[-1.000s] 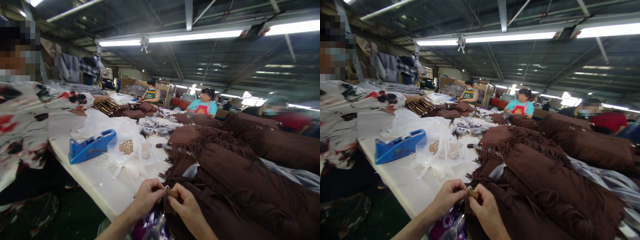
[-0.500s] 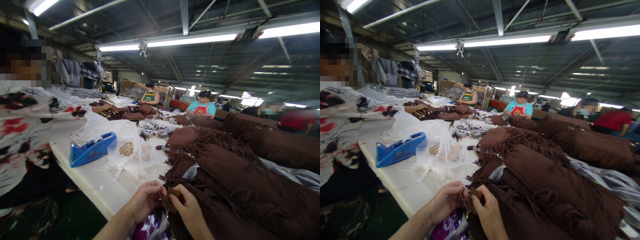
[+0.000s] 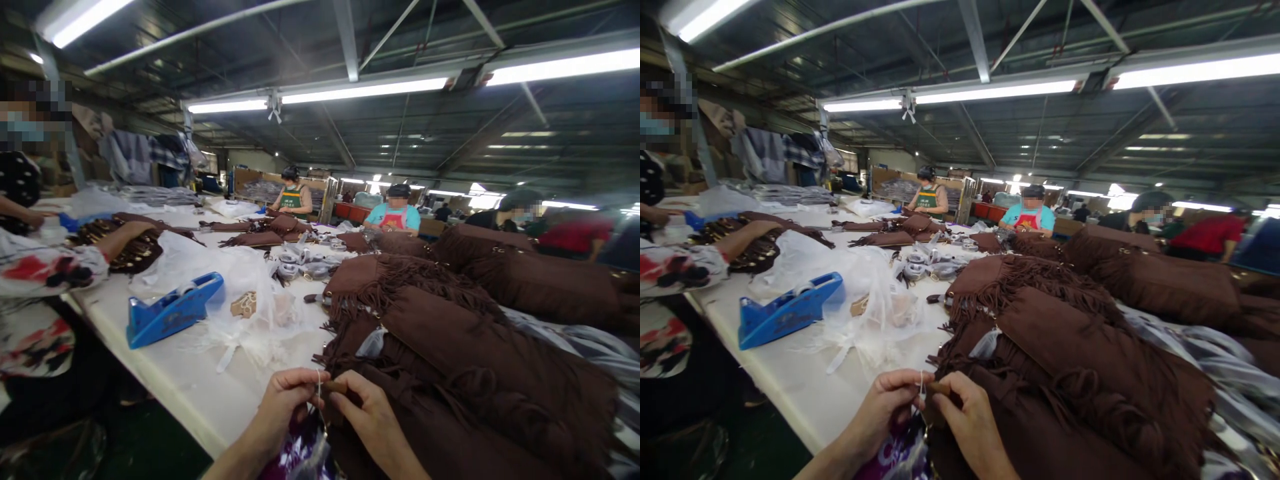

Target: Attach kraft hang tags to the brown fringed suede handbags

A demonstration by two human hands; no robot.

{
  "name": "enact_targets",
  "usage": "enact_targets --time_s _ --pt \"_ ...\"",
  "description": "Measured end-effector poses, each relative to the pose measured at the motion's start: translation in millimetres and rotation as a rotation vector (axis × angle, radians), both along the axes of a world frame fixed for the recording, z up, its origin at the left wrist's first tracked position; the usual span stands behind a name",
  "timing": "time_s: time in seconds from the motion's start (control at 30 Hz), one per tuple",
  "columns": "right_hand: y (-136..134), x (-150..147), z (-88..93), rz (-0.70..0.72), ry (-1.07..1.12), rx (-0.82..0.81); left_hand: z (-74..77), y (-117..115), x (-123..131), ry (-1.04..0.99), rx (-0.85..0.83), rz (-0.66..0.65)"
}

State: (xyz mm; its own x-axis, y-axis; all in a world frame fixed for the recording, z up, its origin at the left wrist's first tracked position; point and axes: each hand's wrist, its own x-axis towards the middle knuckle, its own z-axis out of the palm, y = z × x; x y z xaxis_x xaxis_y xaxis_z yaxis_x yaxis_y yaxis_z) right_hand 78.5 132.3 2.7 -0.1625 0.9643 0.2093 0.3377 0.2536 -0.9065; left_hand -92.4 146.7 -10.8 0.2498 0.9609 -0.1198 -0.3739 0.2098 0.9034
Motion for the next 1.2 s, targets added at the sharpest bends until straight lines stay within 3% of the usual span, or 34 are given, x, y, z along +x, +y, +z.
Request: enact_targets --time_s 0.23,0.4,0.5,0.6,0.7,0.77,0.83,0.97,1.1,1.2 --pt "1.7 1.3 4.2 0.03 -0.01 0.047 10.1 -1.4 -0.5 0.187 0.301 0.015" --pt "-1.5 -0.1 4.6 0.076 -0.054 0.098 30.7 -3.6 1.6 0.628 0.717 -0.1" --pt "-4.4 -1.4 6.1 0.043 -0.069 0.083 48.0 0.6 -7.7 0.859 0.861 -0.184" --pt "-6.2 0.1 5.8 0.018 -0.038 0.015 59.6 15.4 -42.2 0.938 0.851 -0.119" --pt "-3.5 3.0 1.9 -0.019 0.032 -0.057 57.7 29.9 -90.1 0.996 0.669 0.057" --pt "0.4 3.7 -0.6 -0.037 0.091 -0.096 50.0 30.2 -111.2 1.049 0.578 0.01" --pt "3.0 3.8 0.2 -0.039 0.154 -0.134 42.0 20.8 -114.4 1.143 0.596 -0.05" --pt "-7.7 11.9 16.4 -0.013 0.222 -0.163 38.9 -15.7 -75.7 1.28 0.783 -0.035" --pt "-45.8 44.6 34.9 -0.09 0.016 -0.036 35.3 -48.0 -12.7 1.257 1.012 -0.322" --pt "-80.9 92.0 28.9 -0.215 -0.203 0.064 20.3 -55.1 33.6 1.402 1.251 -0.453"
